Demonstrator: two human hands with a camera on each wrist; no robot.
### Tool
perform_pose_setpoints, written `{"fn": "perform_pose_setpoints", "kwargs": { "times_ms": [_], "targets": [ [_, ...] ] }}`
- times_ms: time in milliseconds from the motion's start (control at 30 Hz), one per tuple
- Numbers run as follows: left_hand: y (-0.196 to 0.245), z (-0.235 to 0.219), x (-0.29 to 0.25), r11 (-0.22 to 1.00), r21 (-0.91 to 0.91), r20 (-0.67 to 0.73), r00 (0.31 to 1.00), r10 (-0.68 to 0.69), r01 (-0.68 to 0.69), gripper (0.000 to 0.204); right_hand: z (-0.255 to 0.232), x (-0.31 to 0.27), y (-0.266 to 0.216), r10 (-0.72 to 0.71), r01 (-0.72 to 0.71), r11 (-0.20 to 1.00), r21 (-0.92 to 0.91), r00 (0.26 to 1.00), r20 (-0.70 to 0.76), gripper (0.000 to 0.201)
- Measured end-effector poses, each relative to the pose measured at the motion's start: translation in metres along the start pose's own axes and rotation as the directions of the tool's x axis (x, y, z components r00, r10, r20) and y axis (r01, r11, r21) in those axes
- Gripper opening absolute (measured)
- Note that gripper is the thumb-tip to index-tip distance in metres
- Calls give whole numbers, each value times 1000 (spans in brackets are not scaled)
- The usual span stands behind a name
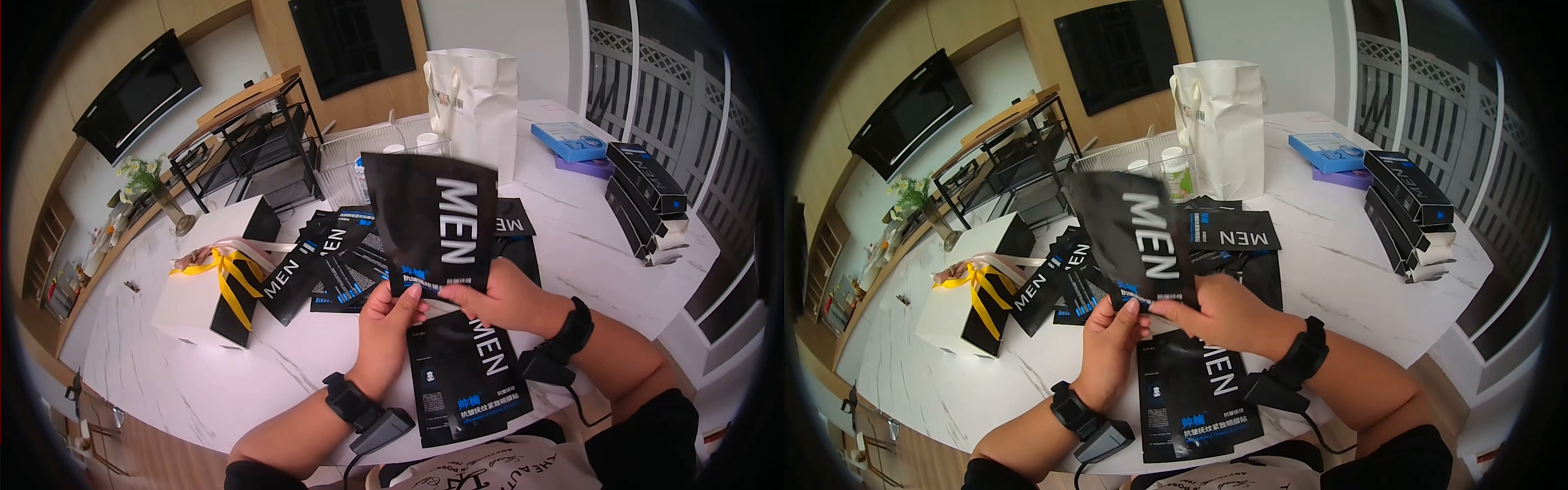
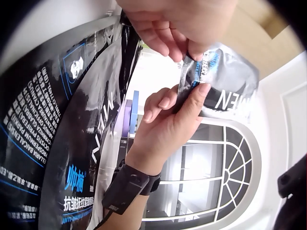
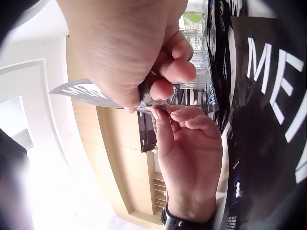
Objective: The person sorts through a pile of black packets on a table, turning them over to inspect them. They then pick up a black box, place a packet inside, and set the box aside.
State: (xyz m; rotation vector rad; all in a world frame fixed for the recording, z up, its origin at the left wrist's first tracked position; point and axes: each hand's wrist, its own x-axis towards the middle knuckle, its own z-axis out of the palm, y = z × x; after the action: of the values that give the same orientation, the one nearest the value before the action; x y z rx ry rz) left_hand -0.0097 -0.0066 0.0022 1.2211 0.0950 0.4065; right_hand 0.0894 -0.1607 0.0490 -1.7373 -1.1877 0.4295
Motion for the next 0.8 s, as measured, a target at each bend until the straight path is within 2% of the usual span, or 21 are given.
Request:
{"fn": "perform_pose_setpoints", "kwargs": {
  "times_ms": [33, 100, 133, 167, 233, 267, 300, 367, 400, 433, 467, 500, 533, 567, 600, 633, 700, 733, 800],
  "targets": [
    [0, 0, 0, 1000, -16, -7, 1000, -13, 13, 9, -1, 1, 0, 1, -1, 1000, 1, 1000, 0, 25],
    [-1, 1, 0, 1000, 12, 15, 1000, -10, 10, 12, -2, 3, -1, 93, -87, 995, 53, 986, -137, 26],
    [-1, 1, 0, 999, 38, 35, 999, -6, 5, 15, -1, 4, 6, -2, 8, 1000, 31, 982, -188, 28],
    [-1, 3, 0, 999, 38, 36, 999, -6, 5, 15, 0, 4, 7, -2, 8, 999, 31, 982, -188, 28],
    [1, 7, -2, 998, -51, -24, 999, -38, 37, 25, 2, 5, 7, -65, 107, 986, 125, 952, -299, 28],
    [3, 8, -2, 995, -65, -34, 997, -73, 71, 32, 1, 5, 9, -82, 128, 982, 138, 950, -300, 28],
    [3, 8, -2, 995, -66, -35, 997, -72, 69, 32, 1, 5, 11, -83, 129, 982, 137, 951, -298, 28],
    [1, 4, 1, 977, -185, -19, 993, -116, 110, 31, 0, 5, 13, -149, 208, 971, 117, 913, -380, 28],
    [-2, -1, 2, 977, -185, -19, 993, -115, 110, 31, -1, 5, 9, -167, 249, 949, 192, 917, -363, 25],
    [-3, -6, 4, 962, -239, 95, 989, -112, 132, 38, -5, 7, 10, -167, 249, 949, 192, 917, -363, 25],
    [-4, -9, 5, 944, -288, 208, 973, -102, 161, 46, -10, 11, 13, -412, 403, 910, -96, 853, -320, 27],
    [-4, -10, 5, 944, -288, 208, 973, -102, 161, 46, -12, 12, 14, -621, 530, 766, -364, 755, -208, 31],
    [1, -7, 3, 897, -364, 212, 960, -181, 250, 55, -10, 10, 10, -523, 463, 841, -278, 828, -202, 33],
    [5, -5, 2, 836, -435, 222, 940, -258, 333, 65, -9, 11, 11, -523, 463, 842, -278, 828, -203, 33],
    [5, -5, 1, 842, -412, 261, 930, -257, 348, 67, -7, 12, 13, -548, 481, 821, -308, 815, -189, 30],
    [13, 2, -3, 900, -324, 213, 950, -229, 290, 62, -6, 13, 14, -572, 497, 799, -338, 802, -173, 28],
    [4, 2, -2, 971, -183, 104, 985, -139, 156, 39, -7, 12, 13, -568, 488, 800, -348, 803, -179, 22],
    [12, 15, -5, 962, -250, 112, 990, -82, 108, 25, -10, 11, 14, -598, 510, 772, -380, 785, -160, 25],
    [4, 10, -2, 978, -190, 120, 991, -65, 87, 23, -9, 13, 13, -627, 531, 741, -411, 766, -140, 28]
  ]
}}
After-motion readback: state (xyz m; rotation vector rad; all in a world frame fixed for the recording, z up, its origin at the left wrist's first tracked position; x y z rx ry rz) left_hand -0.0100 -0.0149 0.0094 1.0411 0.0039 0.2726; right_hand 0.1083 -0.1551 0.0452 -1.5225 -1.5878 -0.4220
